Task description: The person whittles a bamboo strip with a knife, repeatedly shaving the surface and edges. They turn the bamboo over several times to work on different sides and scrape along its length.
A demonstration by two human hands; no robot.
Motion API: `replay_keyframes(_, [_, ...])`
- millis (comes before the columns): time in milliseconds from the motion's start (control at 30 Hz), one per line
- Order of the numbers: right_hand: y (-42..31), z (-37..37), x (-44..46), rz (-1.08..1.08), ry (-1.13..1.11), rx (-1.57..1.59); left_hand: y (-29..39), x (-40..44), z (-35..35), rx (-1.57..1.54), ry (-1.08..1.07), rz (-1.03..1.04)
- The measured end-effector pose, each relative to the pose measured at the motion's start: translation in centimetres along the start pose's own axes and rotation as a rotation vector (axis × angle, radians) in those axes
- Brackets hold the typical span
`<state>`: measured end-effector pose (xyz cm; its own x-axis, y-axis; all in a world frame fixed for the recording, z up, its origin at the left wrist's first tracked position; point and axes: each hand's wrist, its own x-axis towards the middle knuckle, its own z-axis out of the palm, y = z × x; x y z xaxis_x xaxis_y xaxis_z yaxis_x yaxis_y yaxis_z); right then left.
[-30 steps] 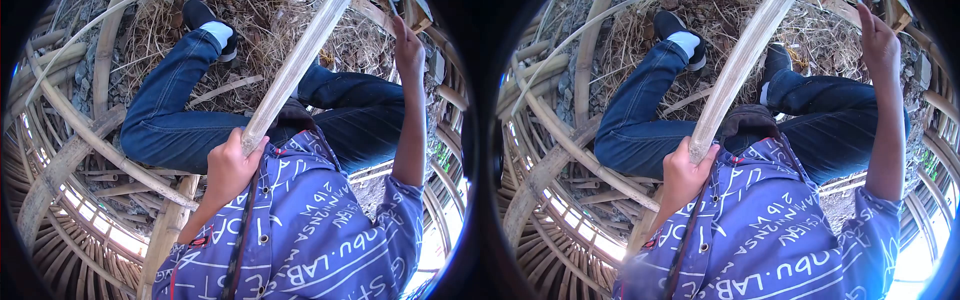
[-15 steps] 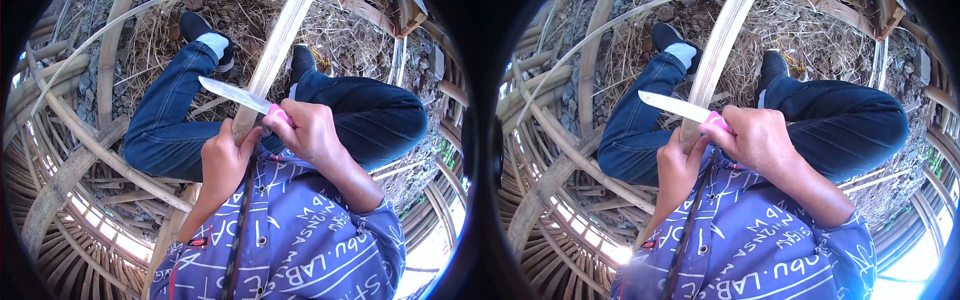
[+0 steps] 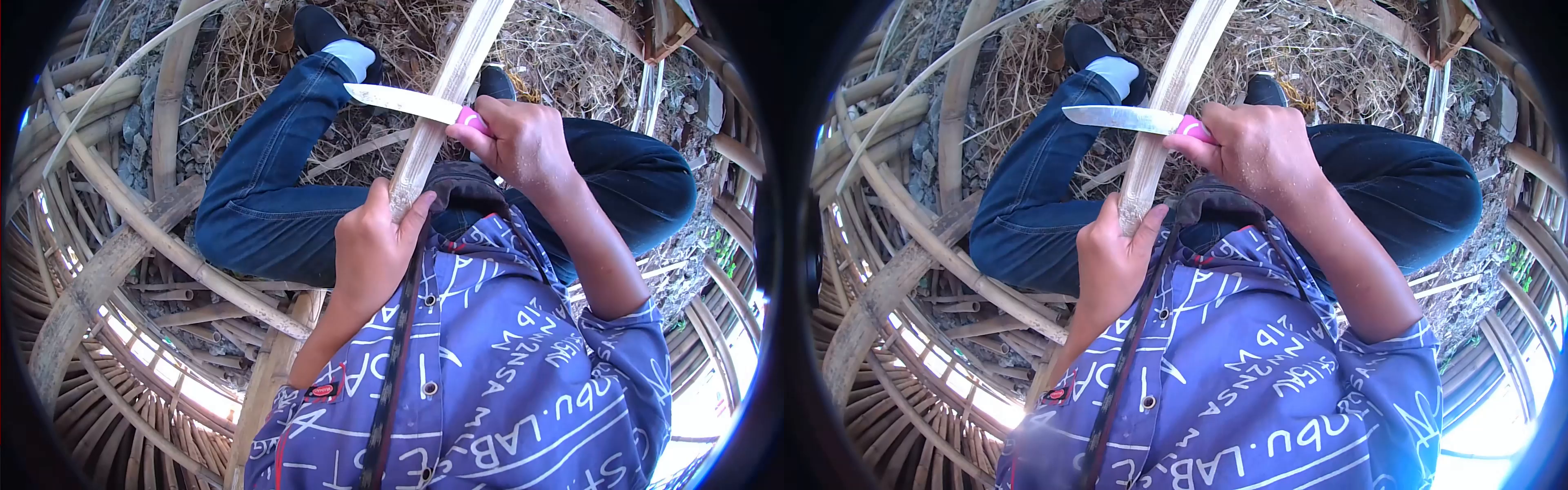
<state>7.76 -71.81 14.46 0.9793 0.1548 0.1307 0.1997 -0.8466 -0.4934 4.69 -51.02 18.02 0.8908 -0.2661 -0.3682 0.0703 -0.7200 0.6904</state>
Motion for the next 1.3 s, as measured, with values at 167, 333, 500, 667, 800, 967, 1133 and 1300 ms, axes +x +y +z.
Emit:
replay_keyframes(167, [0.6,0.1,0.5,-0.059,0.026,-0.098,-0.2,0.0,-0.2,0.015,0.011,0.009])
replay_keyframes(333, [1.6,-0.1,1.0,-0.071,0.047,-0.147,-0.3,-0.1,0.0,-0.004,0.0,0.016])
replay_keyframes(500, [11.6,-1.4,2.3,0.554,0.005,-0.191,-1.5,-1.7,0.6,-0.056,0.029,0.05])
replay_keyframes(667, [17.7,-10.7,2.2,0.401,0.291,-0.39,-1.6,-2.6,-1.3,0.006,0.037,-0.1])
replay_keyframes(800, [13.4,-8.8,1.4,0.467,0.443,-0.162,-1.5,-1.1,-0.5,0.008,0.022,-0.034])
replay_keyframes(967, [1.7,-3.9,-0.2,0.547,0.143,0.323,-1.4,-0.3,-0.5,-0.056,-0.021,-0.108])
replay_keyframes(1133, [-3.9,-1.7,-0.4,0.289,-0.079,0.378,0.6,0.0,-0.6,-0.276,-0.121,-0.25])
replay_keyframes(1300, [-3.9,-0.5,-1.1,0.153,-0.166,0.182,0.2,-0.2,-0.3,-0.335,-0.13,-0.245])
